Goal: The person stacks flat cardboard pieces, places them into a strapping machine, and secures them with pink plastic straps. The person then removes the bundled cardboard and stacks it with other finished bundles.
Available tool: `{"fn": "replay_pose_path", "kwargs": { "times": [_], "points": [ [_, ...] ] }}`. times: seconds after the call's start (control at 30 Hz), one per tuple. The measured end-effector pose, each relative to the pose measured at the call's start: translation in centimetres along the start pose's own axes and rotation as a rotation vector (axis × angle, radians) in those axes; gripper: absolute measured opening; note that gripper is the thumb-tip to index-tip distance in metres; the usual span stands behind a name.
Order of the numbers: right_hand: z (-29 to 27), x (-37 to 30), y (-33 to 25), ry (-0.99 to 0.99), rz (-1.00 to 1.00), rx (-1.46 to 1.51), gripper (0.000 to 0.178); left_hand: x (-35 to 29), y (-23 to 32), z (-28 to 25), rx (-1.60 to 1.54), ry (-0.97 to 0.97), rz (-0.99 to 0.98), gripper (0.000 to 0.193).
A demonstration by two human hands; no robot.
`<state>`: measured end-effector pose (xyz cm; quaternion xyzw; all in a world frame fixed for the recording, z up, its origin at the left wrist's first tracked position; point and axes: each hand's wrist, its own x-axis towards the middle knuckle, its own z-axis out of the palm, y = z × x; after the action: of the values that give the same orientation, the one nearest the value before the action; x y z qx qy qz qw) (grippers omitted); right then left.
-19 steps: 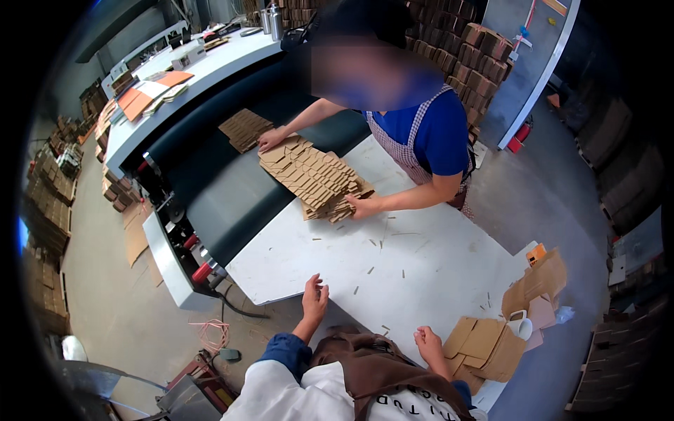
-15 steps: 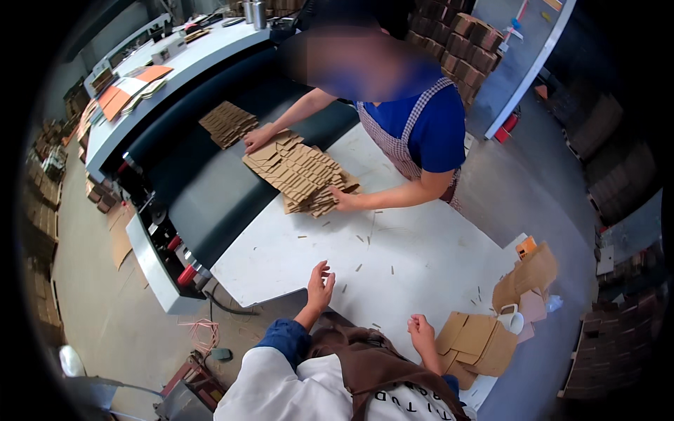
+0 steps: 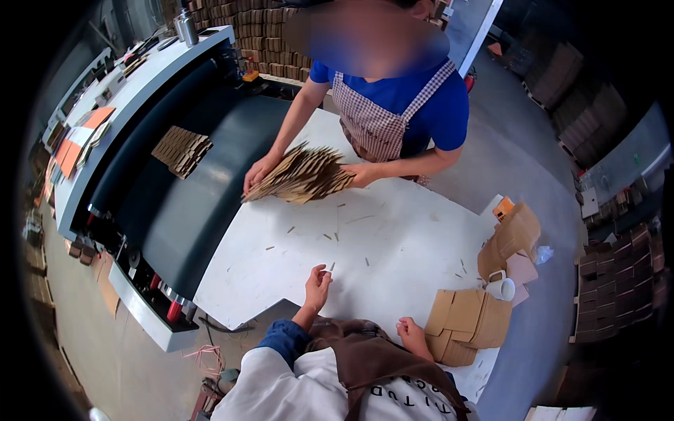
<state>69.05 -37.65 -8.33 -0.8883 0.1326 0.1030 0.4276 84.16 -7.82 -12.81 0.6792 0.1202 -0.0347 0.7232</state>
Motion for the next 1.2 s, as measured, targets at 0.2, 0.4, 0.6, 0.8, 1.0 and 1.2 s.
{"fn": "replay_pose_path", "kwargs": {
  "times": [0.2, 0.4, 0.6, 0.8, 1.0, 1.2],
  "points": [
    [1.3, 0.5, 2.3, 0.007, -0.034, -0.044, 0.031, 0.2, 0.0, 1.1, -0.041, -0.115, -0.015, 0.031],
    [2.0, 0.1, 2.5, -0.012, 0.016, -0.048, 0.033, -0.5, -0.4, 0.3, -0.005, -0.123, -0.090, 0.032],
    [2.7, 0.0, 2.8, -0.037, 0.032, -0.040, 0.034, -0.1, -0.6, -0.5, 0.041, -0.148, -0.095, 0.033],
    [3.0, -0.1, 3.2, -0.049, 0.047, -0.081, 0.036, -0.3, 0.0, -0.4, 0.062, -0.164, -0.104, 0.032],
    [3.0, -0.5, 3.3, -0.058, 0.056, -0.073, 0.036, -0.4, -0.7, -0.4, 0.055, -0.165, -0.128, 0.031],
    [2.5, -0.3, 2.4, -0.103, 0.068, -0.034, 0.039, -0.3, -0.8, -0.4, 0.034, -0.166, -0.142, 0.031]
  ]
}}
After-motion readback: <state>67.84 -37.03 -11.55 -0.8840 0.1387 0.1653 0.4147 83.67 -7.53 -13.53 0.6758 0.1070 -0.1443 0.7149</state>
